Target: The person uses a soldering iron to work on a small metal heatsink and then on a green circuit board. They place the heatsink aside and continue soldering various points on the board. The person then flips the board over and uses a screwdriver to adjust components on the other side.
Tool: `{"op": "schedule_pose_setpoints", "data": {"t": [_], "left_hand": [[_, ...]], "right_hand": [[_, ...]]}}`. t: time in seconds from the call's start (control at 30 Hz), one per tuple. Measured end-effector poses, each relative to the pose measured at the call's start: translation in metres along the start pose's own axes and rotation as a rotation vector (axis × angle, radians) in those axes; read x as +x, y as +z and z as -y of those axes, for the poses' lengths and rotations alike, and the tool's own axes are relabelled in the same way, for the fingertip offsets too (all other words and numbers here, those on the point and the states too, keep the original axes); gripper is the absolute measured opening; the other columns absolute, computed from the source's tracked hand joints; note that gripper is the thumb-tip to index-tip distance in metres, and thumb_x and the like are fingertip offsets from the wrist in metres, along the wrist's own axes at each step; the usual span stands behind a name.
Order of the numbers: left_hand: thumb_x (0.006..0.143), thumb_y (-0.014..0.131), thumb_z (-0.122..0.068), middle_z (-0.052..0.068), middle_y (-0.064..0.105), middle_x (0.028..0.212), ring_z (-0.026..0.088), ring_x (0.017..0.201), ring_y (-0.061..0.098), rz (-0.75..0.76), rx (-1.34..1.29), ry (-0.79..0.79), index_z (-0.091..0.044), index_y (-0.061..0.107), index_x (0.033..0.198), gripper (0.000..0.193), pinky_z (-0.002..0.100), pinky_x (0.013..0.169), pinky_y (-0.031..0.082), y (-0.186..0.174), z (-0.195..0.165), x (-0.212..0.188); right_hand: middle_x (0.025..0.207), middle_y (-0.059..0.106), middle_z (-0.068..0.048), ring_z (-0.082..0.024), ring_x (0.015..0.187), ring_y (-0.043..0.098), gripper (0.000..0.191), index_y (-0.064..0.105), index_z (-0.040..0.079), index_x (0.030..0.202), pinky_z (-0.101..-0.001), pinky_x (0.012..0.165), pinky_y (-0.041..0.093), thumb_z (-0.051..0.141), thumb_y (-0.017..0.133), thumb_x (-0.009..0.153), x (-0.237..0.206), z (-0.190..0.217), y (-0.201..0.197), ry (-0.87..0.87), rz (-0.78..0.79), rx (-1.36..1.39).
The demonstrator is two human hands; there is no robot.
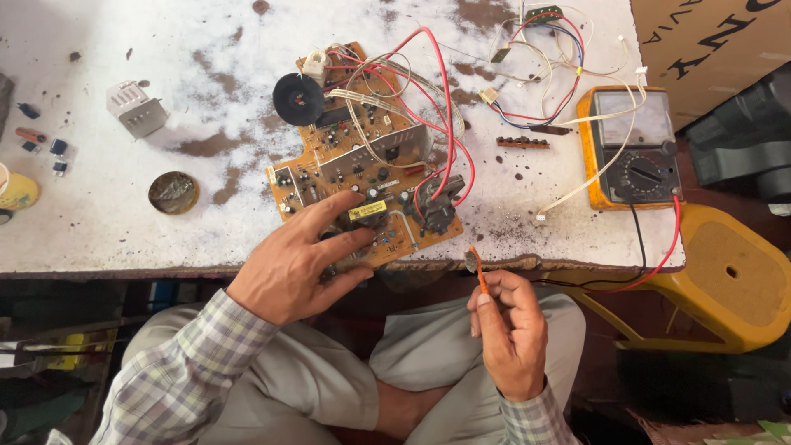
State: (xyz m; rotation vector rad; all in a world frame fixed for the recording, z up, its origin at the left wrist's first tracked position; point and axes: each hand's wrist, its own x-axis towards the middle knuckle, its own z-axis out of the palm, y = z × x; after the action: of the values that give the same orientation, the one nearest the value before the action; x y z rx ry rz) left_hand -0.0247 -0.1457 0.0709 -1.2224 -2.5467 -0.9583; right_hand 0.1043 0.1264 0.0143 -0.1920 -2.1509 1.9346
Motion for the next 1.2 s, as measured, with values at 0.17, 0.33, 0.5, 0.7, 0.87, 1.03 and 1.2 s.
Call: {"op": "schedule_pose_setpoints", "data": {"t": [0.17,0.33,0.5,0.7,0.87,1.03,1.2], "left_hand": [[0.082,0.082,-0.030,0.019,0.052,0.143,0.040,0.119,0.060,-0.024,0.025,0.032,-0.011,0.070,0.117,0.041,0.047,0.095,0.053,0.001,0.001,-0.003],[0.083,0.080,-0.028,0.021,0.052,0.141,0.039,0.110,0.062,0.030,0.034,0.023,-0.013,0.070,0.122,0.043,0.047,0.091,0.053,-0.003,-0.001,0.002],[0.080,0.078,-0.025,0.021,0.051,0.135,0.039,0.101,0.062,0.122,0.065,0.027,-0.013,0.067,0.131,0.053,0.047,0.085,0.052,-0.012,-0.008,0.015],[0.072,0.081,-0.026,0.023,0.050,0.131,0.039,0.104,0.059,0.223,0.111,0.020,-0.013,0.068,0.127,0.058,0.048,0.083,0.052,-0.020,-0.013,0.032],[0.069,0.083,-0.028,0.023,0.049,0.131,0.040,0.111,0.056,0.263,0.082,0.001,-0.013,0.069,0.122,0.057,0.048,0.087,0.050,-0.022,-0.010,0.042],[0.067,0.084,-0.028,0.023,0.049,0.133,0.041,0.115,0.055,0.246,0.075,0.022,-0.014,0.069,0.122,0.058,0.048,0.090,0.049,-0.021,-0.009,0.043],[0.066,0.083,-0.027,0.022,0.050,0.131,0.041,0.113,0.056,0.259,0.069,0.026,-0.014,0.069,0.121,0.058,0.048,0.091,0.049,-0.020,-0.007,0.043]], "right_hand": [[0.088,0.065,-0.006,-0.007,0.065,0.055,0.022,0.056,-0.003,0.123,-0.0217,0.057,0.047,0.003,0.054,0.102,-0.001,-0.005,-0.002,0.007,-0.001,-0.014],[0.087,0.066,-0.006,-0.007,0.064,0.055,0.021,0.057,-0.002,0.122,-0.0218,0.056,0.048,0.003,0.054,0.101,-0.001,-0.011,-0.003,0.041,-0.012,-0.023],[0.085,0.065,-0.006,-0.006,0.064,0.055,0.021,0.057,-0.002,0.122,-0.0217,0.056,0.047,0.002,0.054,0.101,-0.002,-0.015,-0.002,0.044,-0.006,-0.034],[0.085,0.065,-0.006,-0.006,0.064,0.055,0.021,0.056,-0.002,0.122,-0.0218,0.056,0.047,0.002,0.054,0.102,-0.003,-0.018,-0.005,0.049,-0.011,-0.004],[0.085,0.065,-0.006,-0.007,0.064,0.055,0.022,0.056,-0.003,0.122,-0.0219,0.056,0.047,0.002,0.054,0.101,-0.003,-0.019,-0.007,0.066,-0.018,-0.001],[0.084,0.065,-0.006,-0.007,0.064,0.056,0.021,0.056,-0.003,0.122,-0.0219,0.056,0.047,0.002,0.054,0.101,-0.003,-0.021,-0.008,0.065,-0.015,-0.001],[0.085,0.065,-0.007,-0.007,0.064,0.056,0.021,0.056,-0.003,0.122,-0.0220,0.056,0.047,0.001,0.054,0.101,-0.001,-0.022,-0.008,0.072,-0.017,0.005]]}}
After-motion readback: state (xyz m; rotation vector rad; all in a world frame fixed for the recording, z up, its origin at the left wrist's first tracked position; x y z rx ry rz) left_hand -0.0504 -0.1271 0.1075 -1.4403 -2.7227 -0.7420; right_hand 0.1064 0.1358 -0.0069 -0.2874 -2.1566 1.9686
